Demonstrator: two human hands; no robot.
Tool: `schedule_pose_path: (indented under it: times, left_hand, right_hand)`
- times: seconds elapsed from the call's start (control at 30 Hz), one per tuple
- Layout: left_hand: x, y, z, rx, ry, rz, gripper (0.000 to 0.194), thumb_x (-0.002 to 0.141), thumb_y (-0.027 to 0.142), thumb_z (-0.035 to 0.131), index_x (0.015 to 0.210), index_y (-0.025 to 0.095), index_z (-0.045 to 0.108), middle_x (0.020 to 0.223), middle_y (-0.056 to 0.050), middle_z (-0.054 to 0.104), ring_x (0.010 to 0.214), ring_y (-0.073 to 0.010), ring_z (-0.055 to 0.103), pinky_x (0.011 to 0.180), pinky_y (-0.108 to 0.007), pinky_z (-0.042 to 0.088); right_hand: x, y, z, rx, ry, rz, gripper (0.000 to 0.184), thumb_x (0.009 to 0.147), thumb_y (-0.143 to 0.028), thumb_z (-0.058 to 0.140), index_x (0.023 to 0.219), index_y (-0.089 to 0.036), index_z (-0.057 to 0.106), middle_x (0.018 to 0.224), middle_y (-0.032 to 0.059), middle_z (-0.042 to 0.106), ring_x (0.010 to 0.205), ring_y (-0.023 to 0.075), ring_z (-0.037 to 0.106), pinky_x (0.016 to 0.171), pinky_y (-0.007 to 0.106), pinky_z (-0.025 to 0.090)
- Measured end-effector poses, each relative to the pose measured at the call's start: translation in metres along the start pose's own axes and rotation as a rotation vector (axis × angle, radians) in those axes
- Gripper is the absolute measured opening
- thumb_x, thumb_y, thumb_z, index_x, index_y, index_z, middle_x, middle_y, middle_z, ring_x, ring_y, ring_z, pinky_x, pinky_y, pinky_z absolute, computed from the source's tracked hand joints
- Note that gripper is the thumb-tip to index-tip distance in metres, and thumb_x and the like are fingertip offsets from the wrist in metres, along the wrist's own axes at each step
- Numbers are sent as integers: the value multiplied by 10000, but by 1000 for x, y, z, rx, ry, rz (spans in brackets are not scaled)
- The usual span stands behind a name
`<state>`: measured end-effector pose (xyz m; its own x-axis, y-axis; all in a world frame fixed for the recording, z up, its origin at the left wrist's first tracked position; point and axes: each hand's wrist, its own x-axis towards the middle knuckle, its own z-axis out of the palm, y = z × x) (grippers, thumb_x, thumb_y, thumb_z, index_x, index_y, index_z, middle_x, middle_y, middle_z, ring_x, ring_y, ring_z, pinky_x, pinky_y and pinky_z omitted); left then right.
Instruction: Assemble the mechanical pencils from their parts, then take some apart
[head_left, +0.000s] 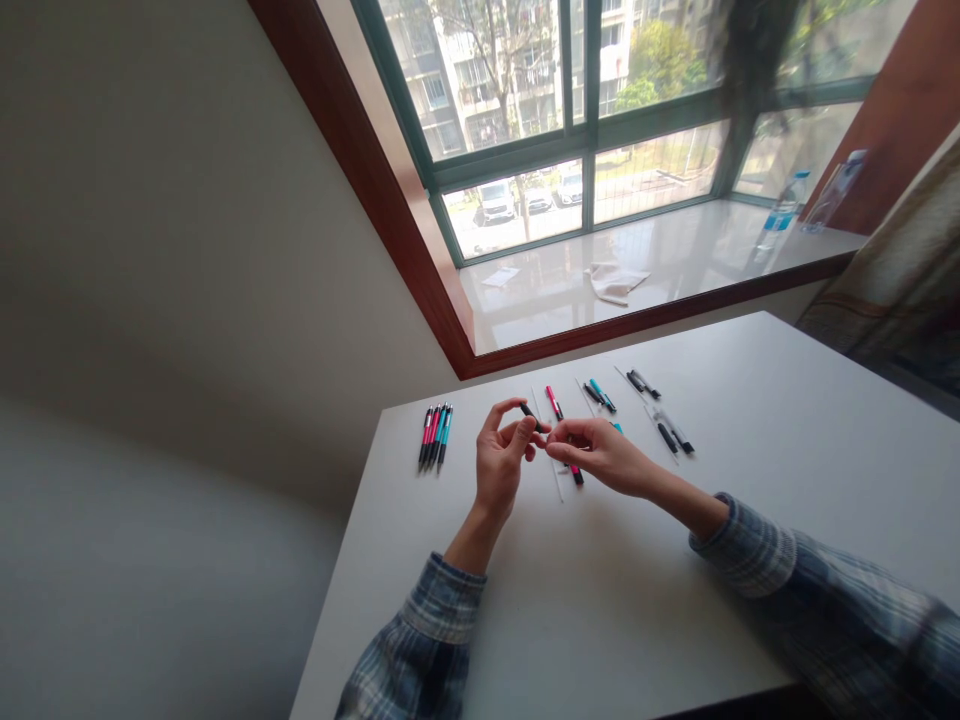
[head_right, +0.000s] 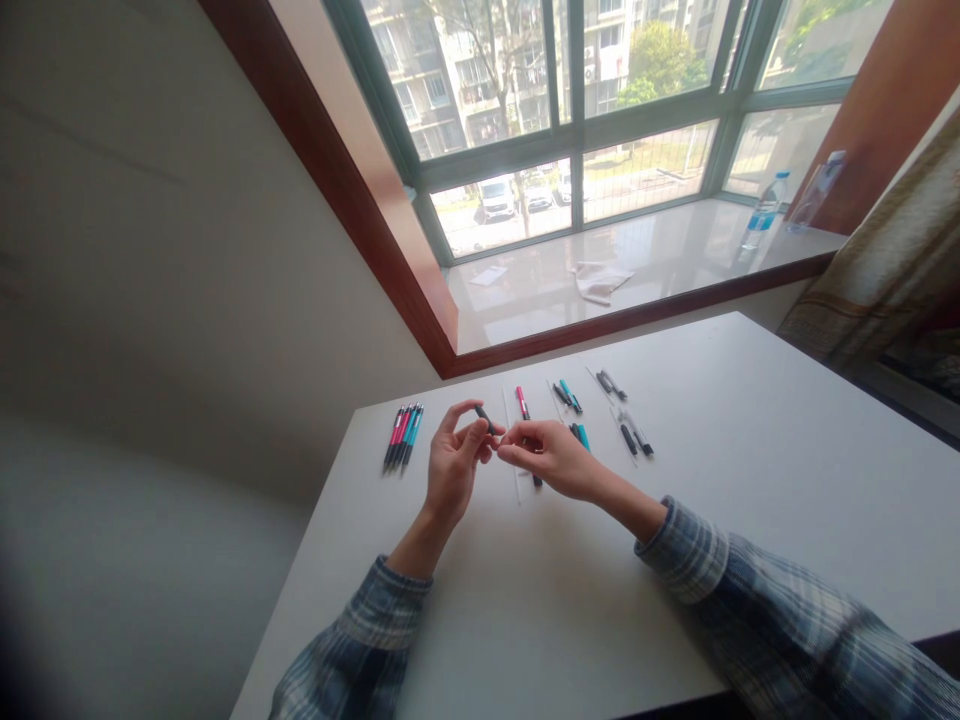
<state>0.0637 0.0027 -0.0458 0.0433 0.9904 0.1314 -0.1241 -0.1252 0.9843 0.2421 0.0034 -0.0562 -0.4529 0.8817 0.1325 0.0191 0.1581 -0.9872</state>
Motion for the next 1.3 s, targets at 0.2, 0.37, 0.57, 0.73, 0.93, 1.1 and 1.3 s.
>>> schedule_pose_path:
  times: [0.2, 0.37, 0.57, 0.73, 0.93, 1.1, 1.3]
  left_hand:
    - [0, 1, 3, 38, -20, 14, 438, 833, 458, 780, 1131, 195, 597, 766, -34, 743, 600, -128, 606, 580, -250, 473]
    - [2, -2, 3, 58, -53, 8, 429, 827, 472, 781, 1100, 197, 595, 803, -17, 714, 623, -119, 600, 607, -256, 505]
    - [4, -3, 3, 120, -62, 26, 430, 844, 478, 762, 1125, 195, 601, 831, -18, 706, 654, -125, 628, 624, -257, 523]
    - [4, -3, 3, 126, -48, 33, 447, 849, 450, 763, 1173, 183, 609, 828, -35, 730, 661, -136, 647, 648, -272, 546]
    - [5, -1, 0, 131, -131, 9, 474, 847, 381, 770, 1247, 173, 627, 975, -97, 772, 835, -204, 729, 753, -328, 593]
    - [6, -1, -8, 171, -213, 45, 523, 811, 306, 808, 1281, 189, 610, 1128, -126, 738, 896, -207, 741, 820, -350, 605]
    - [6, 0, -11, 377, -144, 172, 411, 819, 264, 782, 1198, 194, 640, 1152, -101, 704, 870, -172, 727, 820, -324, 603]
  right_hand:
    - [1, 1, 2, -40, 36, -15, 463, 923, -621, 612, 871, -176, 732, 656, -9, 537, 581, 128, 419, 536, 261, 284]
    - [1, 4, 2, -115, 93, -16, 471, 932, -617, 597, 866, -181, 763, 663, 13, 595, 578, 138, 452, 547, 269, 317]
    - [-2, 0, 4, -254, 163, -57, 414, 959, -554, 591, 848, -191, 759, 673, 16, 648, 576, 141, 499, 542, 267, 326]
    - [-3, -3, 5, -305, 195, -87, 379, 988, -493, 563, 846, -198, 756, 679, 19, 669, 589, 150, 530, 557, 268, 341]
    - [-2, -3, 2, -379, 244, -83, 308, 973, -437, 584, 820, -203, 712, 683, 21, 665, 589, 154, 517, 558, 276, 333]
    - [-2, -2, 0, -348, 243, -70, 279, 949, -397, 592, 763, -204, 670, 627, 6, 623, 554, 148, 489, 532, 276, 309]
    - [-2, -4, 0, -383, 235, -78, 222, 905, -327, 614, 726, -200, 646, 630, -4, 605, 569, 141, 486, 542, 273, 322]
